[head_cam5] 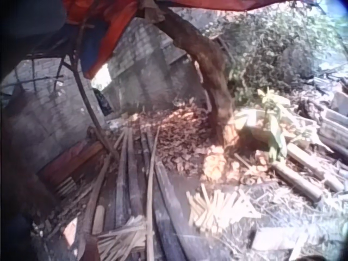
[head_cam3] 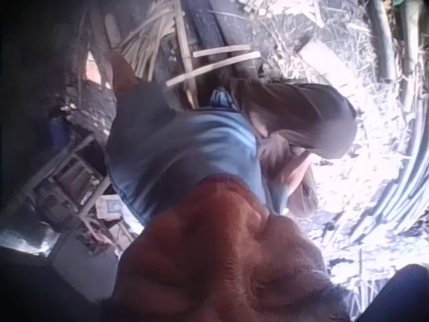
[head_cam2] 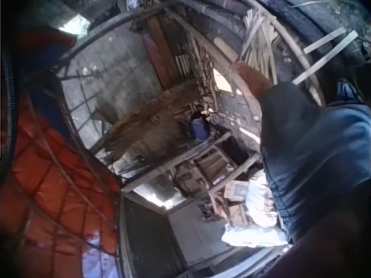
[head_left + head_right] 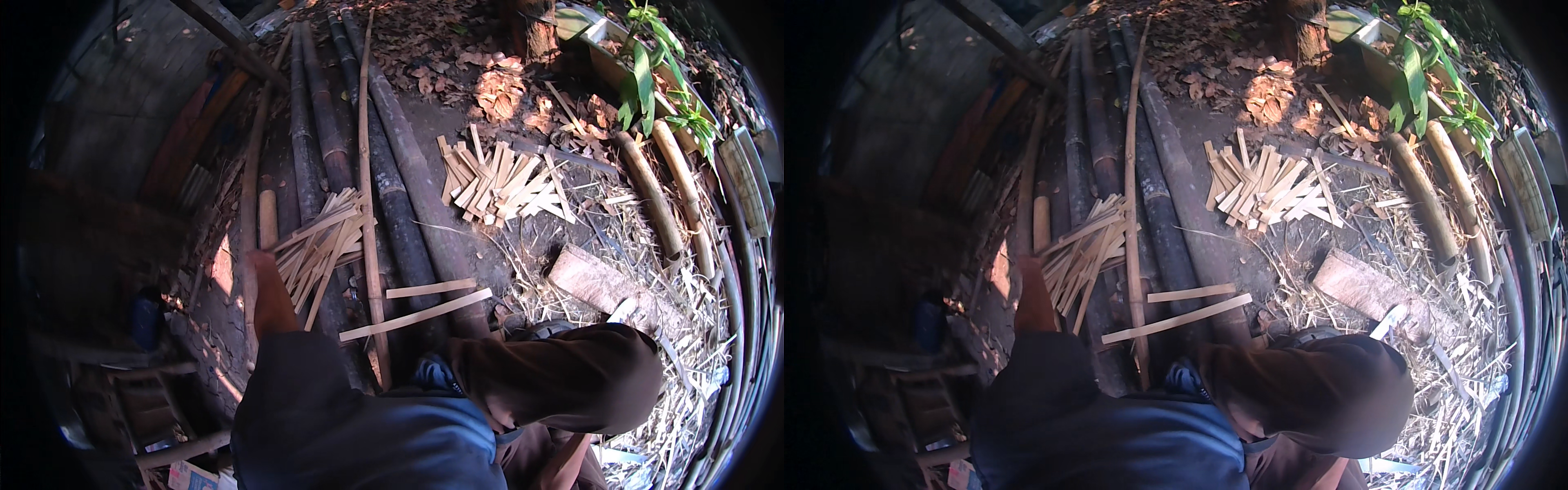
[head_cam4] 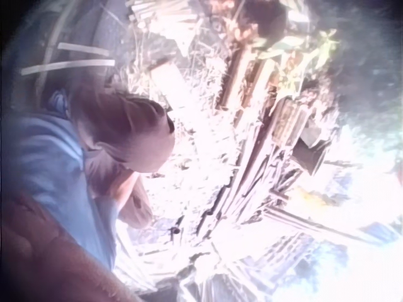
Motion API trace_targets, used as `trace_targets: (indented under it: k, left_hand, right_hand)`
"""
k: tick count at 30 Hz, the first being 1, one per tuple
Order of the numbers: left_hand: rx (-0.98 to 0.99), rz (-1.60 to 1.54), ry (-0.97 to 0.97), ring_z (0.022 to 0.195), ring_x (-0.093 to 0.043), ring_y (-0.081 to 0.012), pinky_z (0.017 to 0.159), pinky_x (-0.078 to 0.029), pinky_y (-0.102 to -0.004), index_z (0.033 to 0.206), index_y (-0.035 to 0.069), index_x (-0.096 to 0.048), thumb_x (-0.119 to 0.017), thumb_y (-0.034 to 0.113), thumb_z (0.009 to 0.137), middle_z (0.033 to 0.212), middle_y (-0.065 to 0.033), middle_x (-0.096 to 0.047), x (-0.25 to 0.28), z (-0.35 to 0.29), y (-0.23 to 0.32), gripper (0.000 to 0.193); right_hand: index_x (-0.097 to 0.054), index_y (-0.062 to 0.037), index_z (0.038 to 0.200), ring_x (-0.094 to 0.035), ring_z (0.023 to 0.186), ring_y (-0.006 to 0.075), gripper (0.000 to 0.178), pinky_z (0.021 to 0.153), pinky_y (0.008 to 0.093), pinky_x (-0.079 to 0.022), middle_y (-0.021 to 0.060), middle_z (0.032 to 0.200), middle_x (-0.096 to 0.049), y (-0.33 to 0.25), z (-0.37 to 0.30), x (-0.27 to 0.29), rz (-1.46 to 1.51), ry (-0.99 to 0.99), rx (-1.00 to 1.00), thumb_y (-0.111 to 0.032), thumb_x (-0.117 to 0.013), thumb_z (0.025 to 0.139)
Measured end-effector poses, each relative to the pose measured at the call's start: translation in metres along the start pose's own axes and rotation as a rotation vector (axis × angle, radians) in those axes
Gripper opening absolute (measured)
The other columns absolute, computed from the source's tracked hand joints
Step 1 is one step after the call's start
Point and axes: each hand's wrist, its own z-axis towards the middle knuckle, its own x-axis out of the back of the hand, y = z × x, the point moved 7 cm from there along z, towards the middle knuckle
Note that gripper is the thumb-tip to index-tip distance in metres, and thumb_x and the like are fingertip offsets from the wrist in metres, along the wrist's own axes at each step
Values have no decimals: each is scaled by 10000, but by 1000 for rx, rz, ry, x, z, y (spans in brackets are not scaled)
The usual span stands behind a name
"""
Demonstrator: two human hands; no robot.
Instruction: The person sits on the ground and uses a machete to split bamboo poles into thin strips. They repeatedly strike the bamboo against a wooden block to separate the material, then gather the resulting strips and place them in a pile.
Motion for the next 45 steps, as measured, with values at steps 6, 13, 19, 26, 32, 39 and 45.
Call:
trace_targets:
  k: [6, 13, 19, 26, 32, 39, 45]
  left_hand:
    - [-64, -250, -404, 1249, -532, -319, 1047, -420, -473, 1293, 53, -569, -523, 436, 925, 1330, -169, -562, -70, -49, 28, 533]
    - [237, -445, -131, 1156, -579, -351, 976, -458, -471, 1255, 31, -592, -538, 384, 919, 1226, -217, -603, 42, -39, 105, 490]
    - [-305, -1140, 481, 1035, -616, -331, 900, -477, -427, 1182, -6, -611, -566, 259, 898, 1093, -214, -647, 243, -62, 249, 391]
    - [-1765, -1401, -408, 884, -596, -171, 817, -477, -291, 1045, -14, -629, -538, 117, 951, 975, -75, -632, 447, -485, 557, 185]
    - [-2761, -1055, 21, 963, -580, -394, 838, -475, -453, 1068, -14, -570, -603, 98, 868, 1018, -227, -574, 519, -853, 562, 232]
    - [-2519, -775, 81, 929, -598, -414, 818, -492, -469, 1174, -30, -465, -657, 80, 792, 1001, -254, -591, 494, -975, 621, 441]
    - [-2515, -622, -482, 804, -621, -360, 763, -489, -428, 1135, -29, -535, -641, 182, 804, 839, -228, -610, 517, -954, 590, 406]
  right_hand:
    - [-518, -22, 1121, -622, 937, 363, 492, 747, 454, -531, 195, 1058, -565, -11, -4, -10, 21, 43, -7, -428, -649, 876]
    - [-509, -21, 1110, -620, 954, 380, 520, 751, 466, -535, 201, 1084, -554, -3, 17, -27, -5, 45, -155, -450, -665, 859]
    - [-501, -52, 1164, -620, 967, 366, 504, 810, 507, -492, 186, 1107, -530, -23, 24, -35, 116, 143, -220, -468, -597, 898]
    - [-491, -114, 1202, -545, 1058, 375, 291, 860, 496, -470, 173, 1130, -487, -19, 33, -41, 100, 241, -306, -143, -508, 912]
    - [-428, -137, 1316, -636, 762, 451, 413, 692, 539, -532, 251, 1096, -480, 1, 29, -41, 329, 200, -387, -91, -470, 907]
    - [-459, -115, 1135, -617, 839, 495, 411, 716, 564, -516, 264, 1153, -427, -18, 26, -1, 546, 107, -437, -139, -675, 787]
    - [-458, -108, 1190, -644, 815, 460, 436, 697, 567, -481, 241, 804, -647, -15, 19, 2, 676, 106, -442, -222, -660, 821]
